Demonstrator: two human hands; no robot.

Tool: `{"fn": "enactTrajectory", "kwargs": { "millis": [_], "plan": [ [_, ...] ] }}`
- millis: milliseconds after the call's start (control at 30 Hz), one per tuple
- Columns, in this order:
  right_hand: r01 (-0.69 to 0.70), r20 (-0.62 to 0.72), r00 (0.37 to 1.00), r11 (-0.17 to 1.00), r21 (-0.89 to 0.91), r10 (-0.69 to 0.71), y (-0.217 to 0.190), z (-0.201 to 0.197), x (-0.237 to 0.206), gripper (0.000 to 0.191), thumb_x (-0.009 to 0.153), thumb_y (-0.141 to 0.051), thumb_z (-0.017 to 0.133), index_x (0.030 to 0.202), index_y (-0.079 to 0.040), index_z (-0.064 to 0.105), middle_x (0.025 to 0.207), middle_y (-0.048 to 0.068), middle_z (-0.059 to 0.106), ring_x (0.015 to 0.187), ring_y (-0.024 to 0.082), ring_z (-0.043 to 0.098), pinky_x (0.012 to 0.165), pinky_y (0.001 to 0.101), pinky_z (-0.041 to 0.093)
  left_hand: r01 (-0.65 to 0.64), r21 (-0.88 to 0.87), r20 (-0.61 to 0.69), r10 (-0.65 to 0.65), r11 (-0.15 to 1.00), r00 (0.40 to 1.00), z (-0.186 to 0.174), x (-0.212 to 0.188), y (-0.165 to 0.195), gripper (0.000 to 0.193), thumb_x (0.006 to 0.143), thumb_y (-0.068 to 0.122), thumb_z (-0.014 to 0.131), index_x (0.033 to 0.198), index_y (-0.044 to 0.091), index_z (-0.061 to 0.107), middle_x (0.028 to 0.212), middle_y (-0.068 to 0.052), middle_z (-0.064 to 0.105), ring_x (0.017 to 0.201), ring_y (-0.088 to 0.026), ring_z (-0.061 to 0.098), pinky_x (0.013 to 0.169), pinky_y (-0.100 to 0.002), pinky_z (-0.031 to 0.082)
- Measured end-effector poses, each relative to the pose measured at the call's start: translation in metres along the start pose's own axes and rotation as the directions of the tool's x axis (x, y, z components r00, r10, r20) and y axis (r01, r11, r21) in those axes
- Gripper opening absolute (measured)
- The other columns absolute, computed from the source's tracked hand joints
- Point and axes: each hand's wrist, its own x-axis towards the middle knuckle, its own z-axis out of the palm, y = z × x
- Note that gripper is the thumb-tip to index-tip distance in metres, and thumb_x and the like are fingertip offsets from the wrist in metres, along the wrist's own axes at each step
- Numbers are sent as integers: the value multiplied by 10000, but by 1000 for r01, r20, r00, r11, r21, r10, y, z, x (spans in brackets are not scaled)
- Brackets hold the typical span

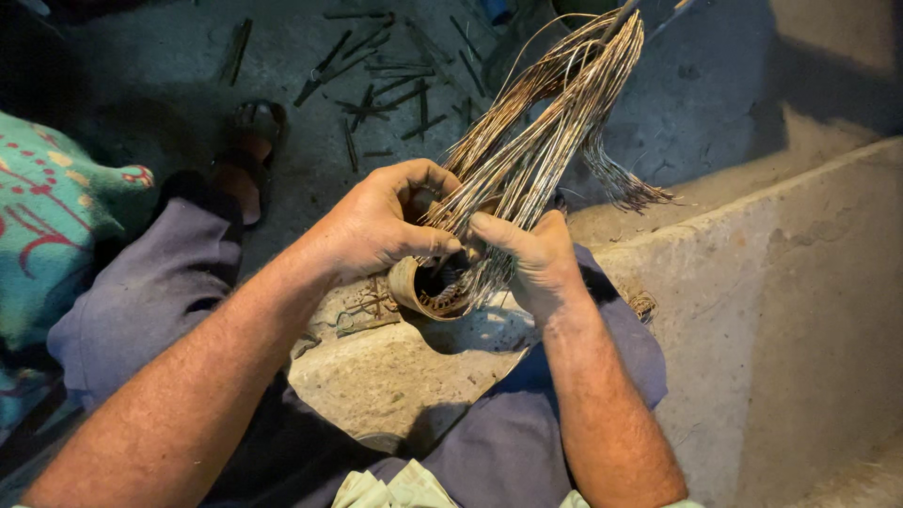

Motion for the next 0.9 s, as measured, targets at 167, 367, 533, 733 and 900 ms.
{"fn": "enactTrajectory", "kwargs": {
  "millis": [167, 367, 533, 733, 900],
  "plan": [
    [-33, -1, 999, 999, -43, 33, -5, 5, -2, 348, 821, -34, 822, 1136, 53, 702, 1025, 124, 753, 862, 175, 730, 772, 318, 612, -58, 57, -2, 58, 997, 998, 4, 3, -4, 544, 736, -48, 841, 1229, 4, 618, 965, -51, 723, 880, -106, 685, 793, -244, 598],
    [-52, -6, 999, 997, -52, 52, -7, 6, -4, 340, 797, -3, 796, 1118, 68, 708, 1007, 143, 762, 842, 195, 737, 759, 331, 618, -18, -32, 20, 19, 999, 1000, 0, 3, -6, 594, 732, -34, 836, 1279, -4, 607, 973, -61, 717, 861, -128, 693, 766, -271, 619],
    [-40, -27, 999, 999, -11, 39, -1, -1, -3, 327, 788, 3, 763, 1098, 91, 702, 983, 159, 753, 818, 218, 737, 747, 346, 625, 5, -74, 43, -1, 997, 999, 0, 1, -5, 582, 759, -3, 821, 1295, -18, 595, 980, -78, 727, 871, -138, 716, 776, -290, 637],
    [-64, -71, 995, 995, 76, 69, 3, 1, -1, 299, 811, -55, 741, 1065, 101, 719, 943, 170, 758, 772, 235, 745, 698, 361, 629, 2, -99, 59, 4, 995, 998, 1, 0, -2, 580, 783, 36, 806, 1314, -7, 576, 970, -77, 731, 849, -148, 721, 756, -291, 629],
    [-25, -57, 998, 994, 107, 31, 0, 7, 0, 269, 879, -57, 765, 1114, 62, 708, 995, 156, 751, 825, 214, 742, 730, 351, 627, -20, 33, -2, 20, 999, 1000, 4, 1, 0, 592, 753, 31, 850, 1284, 11, 589, 942, -39, 712, 842, -106, 695, 763, -274, 626]
  ]
}}
